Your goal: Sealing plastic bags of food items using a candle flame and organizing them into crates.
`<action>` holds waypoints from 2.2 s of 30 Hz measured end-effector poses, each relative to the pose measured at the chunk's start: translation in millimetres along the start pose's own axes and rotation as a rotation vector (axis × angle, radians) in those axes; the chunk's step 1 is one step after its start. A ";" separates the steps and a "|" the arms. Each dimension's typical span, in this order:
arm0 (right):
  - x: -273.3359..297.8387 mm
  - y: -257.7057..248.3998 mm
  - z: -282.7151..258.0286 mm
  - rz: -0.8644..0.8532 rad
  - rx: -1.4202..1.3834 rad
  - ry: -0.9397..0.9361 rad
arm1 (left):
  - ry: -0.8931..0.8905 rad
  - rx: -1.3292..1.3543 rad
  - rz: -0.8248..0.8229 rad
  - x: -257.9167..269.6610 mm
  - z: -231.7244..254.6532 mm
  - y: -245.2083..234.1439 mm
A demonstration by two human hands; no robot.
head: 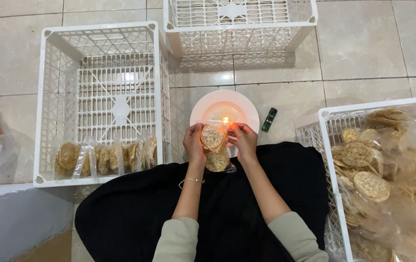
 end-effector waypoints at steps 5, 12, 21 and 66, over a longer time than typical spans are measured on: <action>-3.1 -3.3 3.3 0.015 -0.003 0.000 | 0.012 -0.059 -0.027 6.0 8.5 3.5; -3.3 -5.1 3.3 0.034 -0.001 -0.016 | -0.046 0.056 -0.017 -5.4 -8.2 0.6; -7.3 -8.9 8.1 0.051 0.000 -0.017 | -0.057 0.056 -0.025 -4.2 -10.4 1.1; 47.5 -13.7 -23.1 -0.059 -0.066 -0.201 | 0.099 0.122 -0.124 49.1 25.4 10.2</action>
Point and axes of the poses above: each hand's wrist, its own x-axis away from the middle knuckle, its own y-axis out of the palm, z = x × y, the point moved 4 cm from there along -x, towards the middle knuckle, and after that the axes turned 9 degrees about -x, right-handed, at the moved point
